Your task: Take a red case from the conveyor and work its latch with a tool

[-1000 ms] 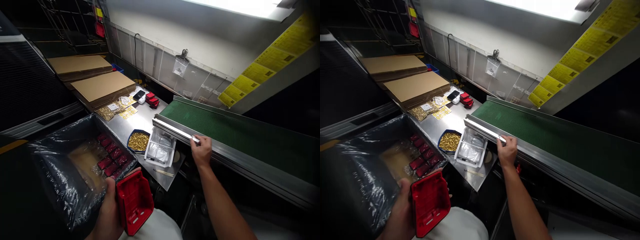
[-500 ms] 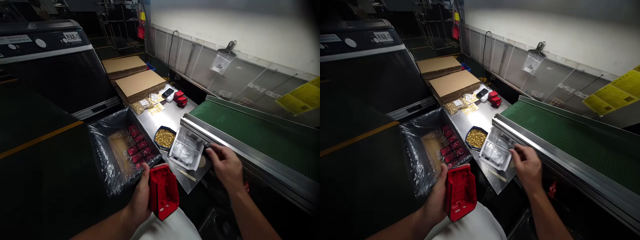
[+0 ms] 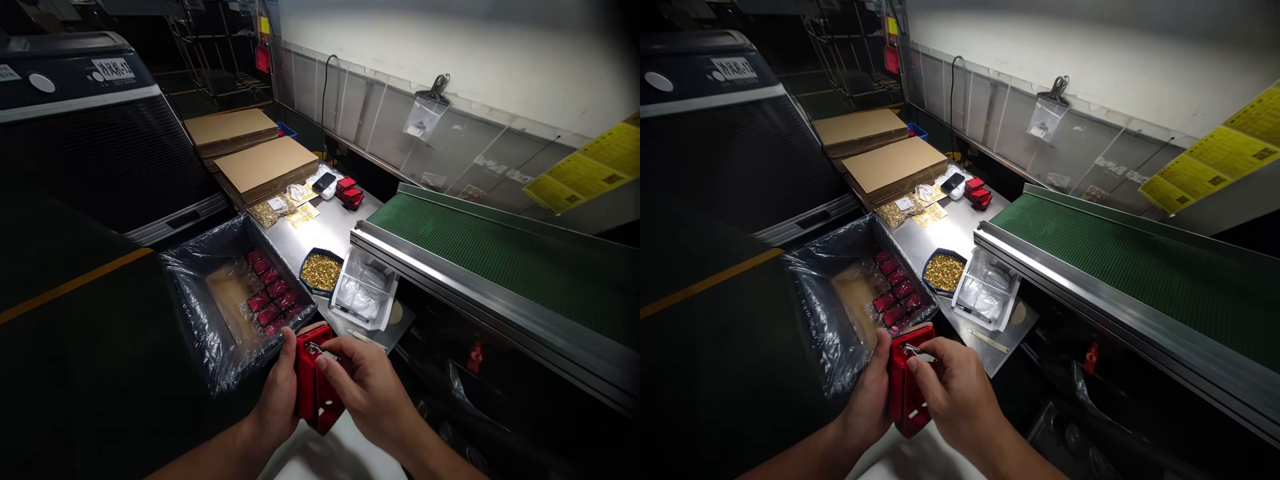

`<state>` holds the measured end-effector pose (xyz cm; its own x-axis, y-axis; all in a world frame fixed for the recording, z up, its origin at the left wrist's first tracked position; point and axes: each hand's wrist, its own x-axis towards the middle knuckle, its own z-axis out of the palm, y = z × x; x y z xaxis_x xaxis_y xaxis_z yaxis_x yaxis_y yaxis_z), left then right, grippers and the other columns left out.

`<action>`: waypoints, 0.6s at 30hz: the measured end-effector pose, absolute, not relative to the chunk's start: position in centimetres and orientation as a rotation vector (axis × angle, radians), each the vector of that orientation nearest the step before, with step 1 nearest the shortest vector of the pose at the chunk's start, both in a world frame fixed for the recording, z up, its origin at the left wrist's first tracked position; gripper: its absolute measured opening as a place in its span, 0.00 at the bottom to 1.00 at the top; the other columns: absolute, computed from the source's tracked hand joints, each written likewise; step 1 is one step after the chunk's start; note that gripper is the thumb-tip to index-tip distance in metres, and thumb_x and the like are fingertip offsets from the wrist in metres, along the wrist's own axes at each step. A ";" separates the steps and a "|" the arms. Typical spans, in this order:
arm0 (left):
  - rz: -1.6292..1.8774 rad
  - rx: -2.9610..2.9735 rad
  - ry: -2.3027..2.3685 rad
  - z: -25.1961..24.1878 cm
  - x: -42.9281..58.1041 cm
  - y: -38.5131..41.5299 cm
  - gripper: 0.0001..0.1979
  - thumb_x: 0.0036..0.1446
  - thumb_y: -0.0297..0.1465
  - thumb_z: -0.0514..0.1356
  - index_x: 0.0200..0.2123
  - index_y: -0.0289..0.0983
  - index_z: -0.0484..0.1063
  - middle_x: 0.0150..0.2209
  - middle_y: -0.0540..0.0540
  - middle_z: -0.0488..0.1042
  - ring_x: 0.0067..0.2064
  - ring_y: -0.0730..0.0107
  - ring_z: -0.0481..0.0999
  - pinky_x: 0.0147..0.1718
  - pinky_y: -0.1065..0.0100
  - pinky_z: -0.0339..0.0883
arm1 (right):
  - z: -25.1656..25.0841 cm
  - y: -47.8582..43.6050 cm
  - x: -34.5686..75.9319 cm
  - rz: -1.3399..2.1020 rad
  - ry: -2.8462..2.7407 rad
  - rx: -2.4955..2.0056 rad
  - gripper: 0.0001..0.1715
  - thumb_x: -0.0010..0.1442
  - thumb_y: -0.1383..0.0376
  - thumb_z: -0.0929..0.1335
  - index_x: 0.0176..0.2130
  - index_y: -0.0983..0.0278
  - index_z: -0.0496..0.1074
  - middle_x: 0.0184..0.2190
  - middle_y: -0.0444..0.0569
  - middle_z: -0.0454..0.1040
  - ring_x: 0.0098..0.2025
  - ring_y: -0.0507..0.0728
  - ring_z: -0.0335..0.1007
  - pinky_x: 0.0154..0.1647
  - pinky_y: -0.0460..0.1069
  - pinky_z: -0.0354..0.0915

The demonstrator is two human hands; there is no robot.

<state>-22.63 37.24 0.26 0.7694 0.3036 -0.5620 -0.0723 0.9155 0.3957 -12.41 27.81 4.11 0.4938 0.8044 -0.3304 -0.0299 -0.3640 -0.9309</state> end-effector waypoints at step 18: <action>0.144 0.552 0.585 1.0 -22.1 36.2 0.32 0.64 0.53 0.48 0.58 0.34 0.66 0.52 0.38 0.74 0.56 0.50 0.71 0.55 0.59 0.67 | 3.4 25.9 -13.1 1.060 -0.492 -1.661 0.14 0.62 0.54 0.67 0.36 0.62 0.75 0.27 0.44 0.75 0.27 0.51 0.67 0.26 0.45 0.62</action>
